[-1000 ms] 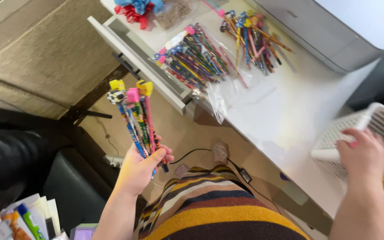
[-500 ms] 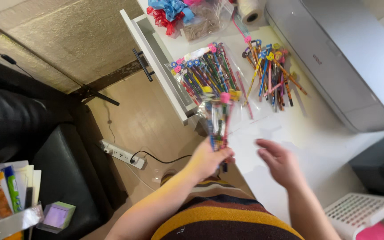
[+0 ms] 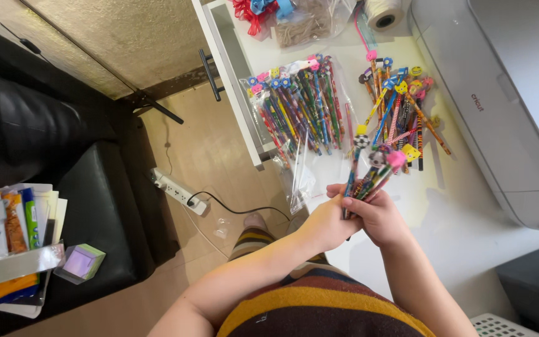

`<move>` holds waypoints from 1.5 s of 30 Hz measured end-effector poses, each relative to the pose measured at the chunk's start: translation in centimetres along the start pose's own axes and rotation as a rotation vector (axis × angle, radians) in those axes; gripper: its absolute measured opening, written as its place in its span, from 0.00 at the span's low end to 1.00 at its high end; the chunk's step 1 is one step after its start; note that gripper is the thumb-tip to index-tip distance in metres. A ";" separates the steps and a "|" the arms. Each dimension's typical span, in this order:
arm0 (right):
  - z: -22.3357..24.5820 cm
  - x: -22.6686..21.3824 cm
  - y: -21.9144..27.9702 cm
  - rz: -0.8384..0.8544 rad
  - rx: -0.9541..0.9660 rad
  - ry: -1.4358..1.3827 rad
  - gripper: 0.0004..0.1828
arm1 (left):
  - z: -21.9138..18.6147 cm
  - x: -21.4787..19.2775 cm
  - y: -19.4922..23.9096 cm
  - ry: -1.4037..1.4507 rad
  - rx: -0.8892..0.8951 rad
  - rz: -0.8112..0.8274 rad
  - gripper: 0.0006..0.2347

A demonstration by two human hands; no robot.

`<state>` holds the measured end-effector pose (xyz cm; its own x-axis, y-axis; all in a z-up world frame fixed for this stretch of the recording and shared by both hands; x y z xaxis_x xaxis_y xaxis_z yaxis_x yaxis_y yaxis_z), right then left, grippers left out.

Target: The person gathers pencils from a workspace and a container, inserts them into a clear plastic bag, and organizes various craft materials in a white basket.

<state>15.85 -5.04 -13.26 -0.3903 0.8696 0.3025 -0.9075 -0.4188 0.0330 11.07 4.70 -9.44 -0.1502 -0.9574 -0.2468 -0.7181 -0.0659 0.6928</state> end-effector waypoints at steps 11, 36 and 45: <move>2.9 -8.0 0.1 -0.198 0.033 1.049 0.11 | 7.0 -1.1 -4.3 -0.827 0.788 -0.795 0.15; -1.5 -1.7 9.9 -0.364 0.324 0.396 0.16 | 3.4 -8.4 -2.7 -0.136 0.418 -0.191 0.09; -2.7 0.4 4.0 -0.034 0.435 1.197 0.18 | 1.9 -8.6 -2.3 -0.190 0.501 -0.289 0.07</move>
<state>11.62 -5.62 -15.56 -0.4701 0.4783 -0.7418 -0.8826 -0.2454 0.4011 12.73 13.67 -10.23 0.0133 -0.8503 -0.5262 -0.9735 -0.1313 0.1875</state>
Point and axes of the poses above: each hand's wrist, its own y-axis away from the middle knuckle, its own x-axis out of the palm, z = x × y, the point moved 4 cm from there along -y, towards the middle knuckle, and after that the axes turned 15 degrees about -x, right-handed, at the moved point
